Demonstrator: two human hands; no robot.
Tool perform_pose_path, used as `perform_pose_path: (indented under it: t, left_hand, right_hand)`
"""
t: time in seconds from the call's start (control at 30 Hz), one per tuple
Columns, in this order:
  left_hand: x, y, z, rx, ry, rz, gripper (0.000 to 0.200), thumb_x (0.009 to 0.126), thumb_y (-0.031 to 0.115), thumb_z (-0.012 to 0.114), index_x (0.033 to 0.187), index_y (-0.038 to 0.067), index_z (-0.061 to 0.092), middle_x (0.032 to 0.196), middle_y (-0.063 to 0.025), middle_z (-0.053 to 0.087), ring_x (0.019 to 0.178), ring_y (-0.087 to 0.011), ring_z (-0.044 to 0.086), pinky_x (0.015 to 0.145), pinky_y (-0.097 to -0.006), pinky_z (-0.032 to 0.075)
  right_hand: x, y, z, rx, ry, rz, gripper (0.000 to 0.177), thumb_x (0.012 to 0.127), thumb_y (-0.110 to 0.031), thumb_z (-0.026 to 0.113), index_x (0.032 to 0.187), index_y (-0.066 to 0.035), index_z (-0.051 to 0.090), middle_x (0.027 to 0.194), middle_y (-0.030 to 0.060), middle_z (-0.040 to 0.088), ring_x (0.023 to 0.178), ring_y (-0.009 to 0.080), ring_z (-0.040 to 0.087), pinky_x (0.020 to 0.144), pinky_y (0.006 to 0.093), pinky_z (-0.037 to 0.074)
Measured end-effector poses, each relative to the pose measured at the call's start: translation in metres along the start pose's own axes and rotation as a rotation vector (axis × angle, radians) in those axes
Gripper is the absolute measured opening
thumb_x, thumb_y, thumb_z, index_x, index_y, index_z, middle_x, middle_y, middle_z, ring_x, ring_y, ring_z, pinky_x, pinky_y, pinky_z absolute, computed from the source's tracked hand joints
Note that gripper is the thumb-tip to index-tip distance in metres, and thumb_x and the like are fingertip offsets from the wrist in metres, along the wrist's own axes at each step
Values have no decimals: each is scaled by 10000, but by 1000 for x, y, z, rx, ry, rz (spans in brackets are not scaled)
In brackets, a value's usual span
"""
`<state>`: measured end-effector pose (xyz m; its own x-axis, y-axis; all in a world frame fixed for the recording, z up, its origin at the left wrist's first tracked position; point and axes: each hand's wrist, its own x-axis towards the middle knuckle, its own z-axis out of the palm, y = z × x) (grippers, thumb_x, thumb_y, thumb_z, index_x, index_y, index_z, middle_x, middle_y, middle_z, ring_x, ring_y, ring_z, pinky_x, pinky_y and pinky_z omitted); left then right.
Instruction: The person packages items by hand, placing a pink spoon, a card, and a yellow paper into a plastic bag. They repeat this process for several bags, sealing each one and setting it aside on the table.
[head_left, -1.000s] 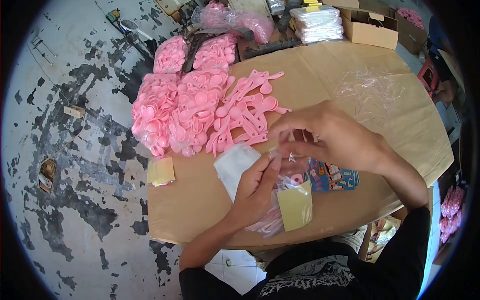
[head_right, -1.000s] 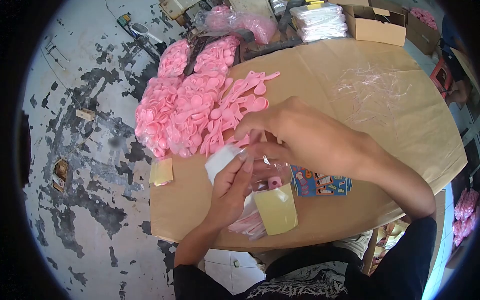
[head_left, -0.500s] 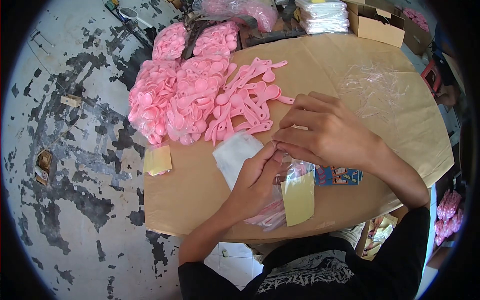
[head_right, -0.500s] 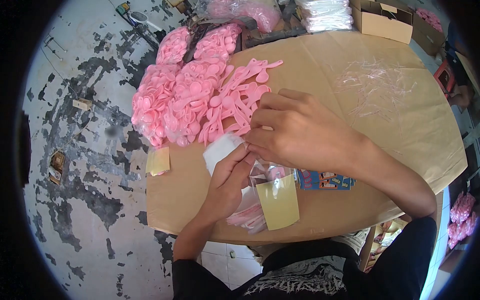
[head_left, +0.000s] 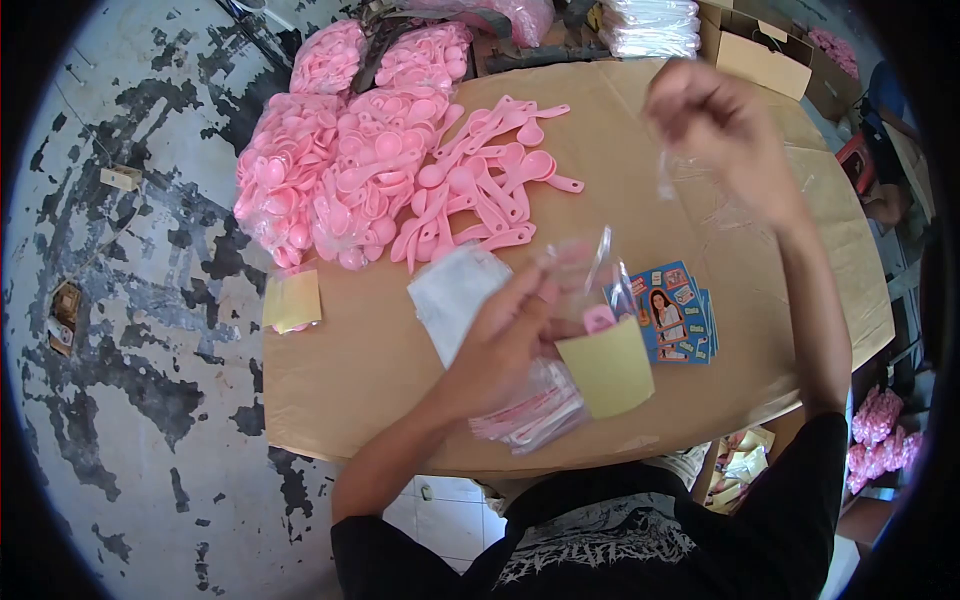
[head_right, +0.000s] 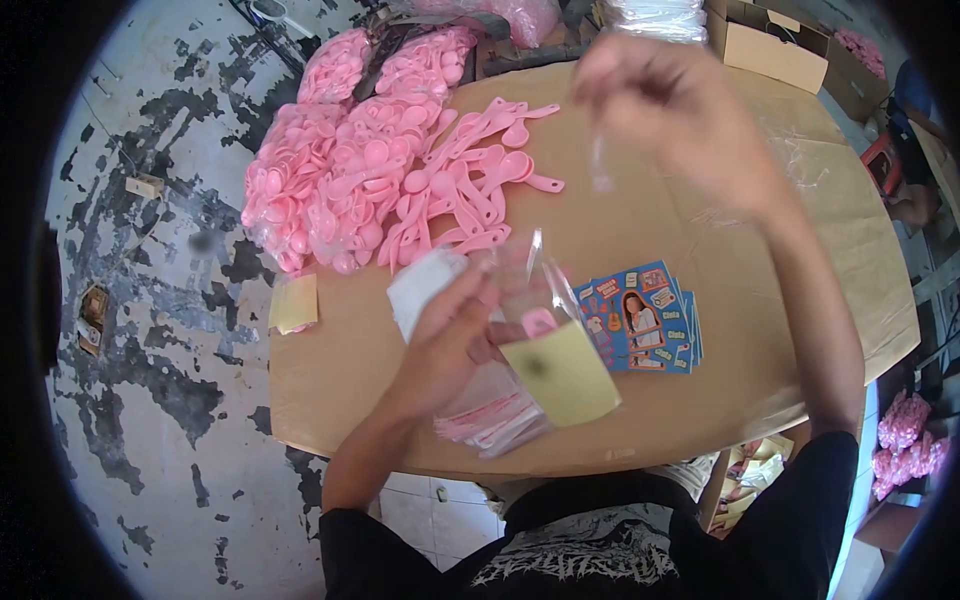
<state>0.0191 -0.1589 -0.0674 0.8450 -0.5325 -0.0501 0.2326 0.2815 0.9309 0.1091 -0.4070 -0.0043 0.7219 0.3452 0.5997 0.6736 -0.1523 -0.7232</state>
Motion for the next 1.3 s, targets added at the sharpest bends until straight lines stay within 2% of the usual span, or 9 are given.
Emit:
perform_pose_path:
  t: [0.07,0.17,0.27,0.37,0.6,0.83,0.97,1.1,1.3]
  left_hand:
    - [4,3,-16,39,28,14,412,1053,240,308,1420,53,319,1329,-129,518,1034,-209,645,844,-328,543]
    - [9,5,-16,29,123,62,401,1047,253,334,1401,66,341,1309,-130,530,1057,-218,632,858,-346,544]
    - [12,6,-18,-46,149,70,421,1040,238,375,1415,51,338,1257,-127,555,1049,-201,630,883,-342,530]
    - [13,2,-17,-39,202,-22,400,1014,196,434,1362,0,422,1266,-115,567,1078,-197,617,927,-316,507]
    - [10,0,-14,-89,173,-14,294,1007,145,458,1221,-30,560,1222,-95,606,1072,-145,602,939,-307,489]
    - [8,0,-12,-31,127,-24,309,1014,180,451,1220,-24,559,1199,-90,617,1054,-156,614,921,-323,497]
    - [7,3,-6,-21,160,-6,312,1013,188,454,1230,-14,553,1141,-77,633,1027,-164,630,895,-322,513]
    - [5,1,-14,-21,157,59,343,1031,232,430,1255,-1,544,1144,-53,615,1020,-141,622,883,-306,518]
    - [5,7,-9,-87,184,77,286,1011,205,462,1191,8,563,1124,-81,632,1024,-208,643,868,-345,540]
  right_hand:
    - [12,21,-50,-11,-39,12,181,864,-99,552,1013,-39,636,816,-8,613,754,52,516,694,231,434]
    - [4,78,-85,-203,-81,360,250,859,-38,532,1091,-57,622,933,48,648,854,107,631,684,249,457]
    - [-25,144,-117,-1393,111,-196,305,901,-47,524,1196,-71,600,985,89,677,876,172,656,748,291,488]
    - [-7,98,-110,-959,251,70,304,890,-51,538,1185,-42,611,914,104,679,917,257,646,815,331,495]
    - [0,79,-77,-337,-51,280,198,929,-104,585,1094,-7,633,836,44,659,782,100,591,731,273,495]
    - [-14,149,-77,-555,184,153,163,886,-46,631,1043,-11,658,907,98,705,811,151,659,741,299,523]
    - [-25,149,-92,-756,-185,381,282,936,4,496,1207,-20,569,1048,122,691,995,212,650,875,349,490]
    - [-14,132,-97,-639,57,139,303,995,-103,408,1283,-49,484,1106,173,663,1061,307,625,924,377,456]
    - [2,54,-82,-423,21,168,315,1006,-131,416,1308,-73,488,1104,116,661,1045,213,606,916,329,431]
